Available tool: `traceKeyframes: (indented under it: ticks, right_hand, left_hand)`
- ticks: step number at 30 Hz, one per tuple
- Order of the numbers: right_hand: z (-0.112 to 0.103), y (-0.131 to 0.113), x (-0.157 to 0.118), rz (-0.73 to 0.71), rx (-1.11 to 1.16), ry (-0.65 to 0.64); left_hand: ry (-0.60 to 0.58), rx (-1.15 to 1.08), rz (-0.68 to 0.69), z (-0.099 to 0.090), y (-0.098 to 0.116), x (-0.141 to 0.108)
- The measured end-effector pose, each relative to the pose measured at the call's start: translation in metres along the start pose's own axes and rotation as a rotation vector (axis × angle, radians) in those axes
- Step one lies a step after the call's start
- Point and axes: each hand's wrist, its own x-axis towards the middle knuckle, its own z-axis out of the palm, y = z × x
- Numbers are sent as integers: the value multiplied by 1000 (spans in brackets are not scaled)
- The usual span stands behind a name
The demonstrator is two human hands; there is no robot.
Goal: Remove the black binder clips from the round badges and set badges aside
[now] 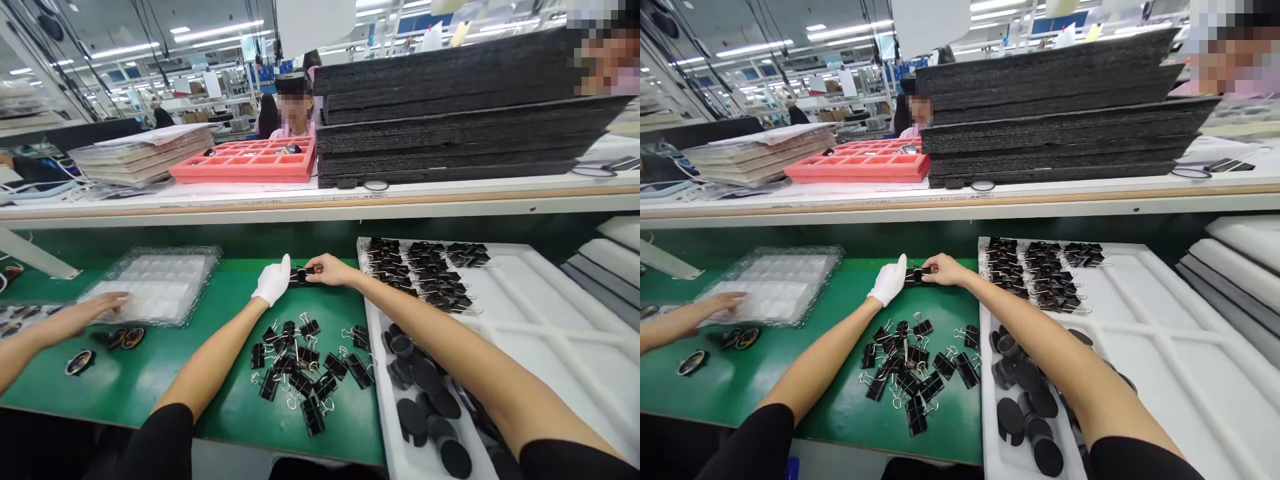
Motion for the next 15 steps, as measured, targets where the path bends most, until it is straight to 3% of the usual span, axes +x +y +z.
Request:
traceKeyframes:
  ticks: [3,5,8,12,15]
  right_hand:
    - [1,-9,-9,18,-47,58]
    - [-5,-14,-24,6,-116,111]
    - [-25,-16,-65,-156,-330,178]
    - [-81,-2,-137,-371,-378,242]
    - [-139,27,-191,-280,-274,353]
  left_hand:
    - [4,-78,-74,0,1,-7]
    - [-22,-193,-47,-1,0,-12]
    - [-1,-529,1,-3,-1,-15]
    - [14,-665,-12,-6,-1,-13]
    - [-5,-596,-27,-6,-1,-11]
